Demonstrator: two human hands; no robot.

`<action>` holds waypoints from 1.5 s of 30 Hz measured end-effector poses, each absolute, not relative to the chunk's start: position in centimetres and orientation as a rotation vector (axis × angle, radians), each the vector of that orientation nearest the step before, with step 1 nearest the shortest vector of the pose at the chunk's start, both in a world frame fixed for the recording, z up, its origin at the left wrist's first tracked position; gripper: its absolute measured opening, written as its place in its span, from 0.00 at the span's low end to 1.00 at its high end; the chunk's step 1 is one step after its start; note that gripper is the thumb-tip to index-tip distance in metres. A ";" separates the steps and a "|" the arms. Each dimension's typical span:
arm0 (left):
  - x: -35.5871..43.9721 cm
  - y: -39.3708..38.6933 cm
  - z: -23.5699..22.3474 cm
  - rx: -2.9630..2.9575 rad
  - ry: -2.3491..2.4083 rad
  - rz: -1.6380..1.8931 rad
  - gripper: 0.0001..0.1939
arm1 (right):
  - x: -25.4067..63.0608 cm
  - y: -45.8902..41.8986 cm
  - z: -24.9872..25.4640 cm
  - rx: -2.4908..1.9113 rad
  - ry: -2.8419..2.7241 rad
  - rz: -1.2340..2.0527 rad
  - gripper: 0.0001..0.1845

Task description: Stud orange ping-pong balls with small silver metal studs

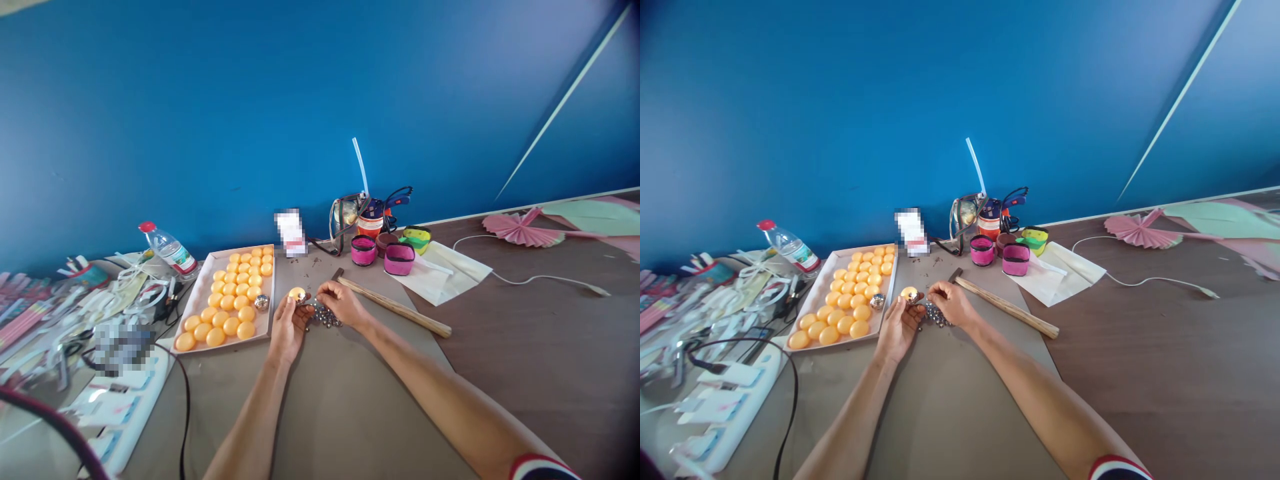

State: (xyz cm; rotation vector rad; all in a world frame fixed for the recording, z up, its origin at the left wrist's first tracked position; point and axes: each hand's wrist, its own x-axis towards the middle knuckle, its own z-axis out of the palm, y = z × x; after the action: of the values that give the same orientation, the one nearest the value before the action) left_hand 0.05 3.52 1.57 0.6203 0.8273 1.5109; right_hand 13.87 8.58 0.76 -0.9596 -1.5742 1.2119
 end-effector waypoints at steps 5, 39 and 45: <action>0.1 3.5 1.6 0.622 0.825 1.518 0.13 | 13.9 8.7 0.4 -1.042 -1.603 1.123 0.05; 0.5 3.5 1.2 0.697 0.870 1.510 0.13 | 12.9 7.0 2.6 -0.818 -1.269 1.559 0.09; 0.7 3.5 0.9 0.723 0.868 1.503 0.15 | 12.7 7.2 1.6 -0.827 -1.307 1.547 0.09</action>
State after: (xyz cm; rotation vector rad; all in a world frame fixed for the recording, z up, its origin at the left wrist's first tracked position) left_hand 0.68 3.48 0.89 0.7234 0.8682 1.5031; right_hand 12.67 7.20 1.62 -0.8271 -1.3073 1.5467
